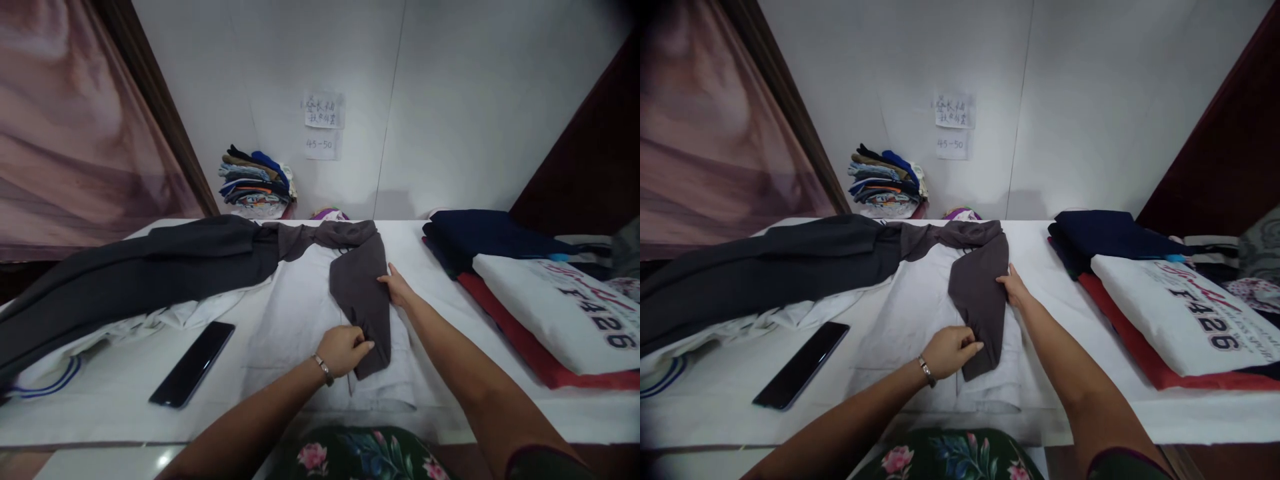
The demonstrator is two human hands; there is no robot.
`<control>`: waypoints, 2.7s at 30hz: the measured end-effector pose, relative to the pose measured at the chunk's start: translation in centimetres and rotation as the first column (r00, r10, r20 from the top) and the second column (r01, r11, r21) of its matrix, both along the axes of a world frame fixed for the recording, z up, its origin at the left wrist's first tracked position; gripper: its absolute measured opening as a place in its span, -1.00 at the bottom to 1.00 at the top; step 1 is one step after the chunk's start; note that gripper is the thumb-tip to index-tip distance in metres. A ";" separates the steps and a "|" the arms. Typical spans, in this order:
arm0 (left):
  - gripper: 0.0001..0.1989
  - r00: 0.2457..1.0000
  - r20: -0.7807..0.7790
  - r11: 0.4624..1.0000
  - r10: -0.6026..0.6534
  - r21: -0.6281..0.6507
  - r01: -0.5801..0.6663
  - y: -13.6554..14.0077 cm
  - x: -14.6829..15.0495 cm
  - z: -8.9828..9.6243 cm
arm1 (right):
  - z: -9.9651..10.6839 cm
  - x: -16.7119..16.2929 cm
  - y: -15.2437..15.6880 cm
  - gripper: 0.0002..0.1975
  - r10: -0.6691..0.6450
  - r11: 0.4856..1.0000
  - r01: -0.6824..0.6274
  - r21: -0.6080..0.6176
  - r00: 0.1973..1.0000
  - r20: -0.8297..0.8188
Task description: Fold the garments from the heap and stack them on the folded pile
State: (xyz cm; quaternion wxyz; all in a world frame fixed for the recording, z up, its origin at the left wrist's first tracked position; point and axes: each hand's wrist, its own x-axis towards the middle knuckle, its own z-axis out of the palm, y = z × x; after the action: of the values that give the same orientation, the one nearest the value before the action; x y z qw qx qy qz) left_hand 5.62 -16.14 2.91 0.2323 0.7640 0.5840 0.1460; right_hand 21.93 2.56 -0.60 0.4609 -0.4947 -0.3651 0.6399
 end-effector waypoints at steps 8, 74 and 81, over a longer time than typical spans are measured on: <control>-0.71 1.000 0.011 0.954 0.012 0.299 -0.015 3.9 -0.7 -0.1 | -0.7 0.1 7.8 -0.02 -0.105 0.994 0.102 0.051 0.993 0.056; -0.90 0.926 0.367 0.881 -0.089 0.463 -0.099 1.6 -0.3 -2.9 | 0.1 -2.7 19.1 -0.53 -0.159 0.973 0.085 0.217 0.923 0.350; -0.94 0.915 0.337 0.885 -0.220 0.464 0.042 1.7 -0.4 -2.9 | -1.5 -6.4 20.8 -0.39 -0.037 0.970 -0.024 0.240 0.968 0.248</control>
State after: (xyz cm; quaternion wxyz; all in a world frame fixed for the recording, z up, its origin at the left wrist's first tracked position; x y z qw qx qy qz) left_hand 5.24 -14.47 -0.03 0.1686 0.7921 0.4242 0.4052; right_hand 15.57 23.31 -2.06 0.4697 -0.5132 -0.4939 0.5216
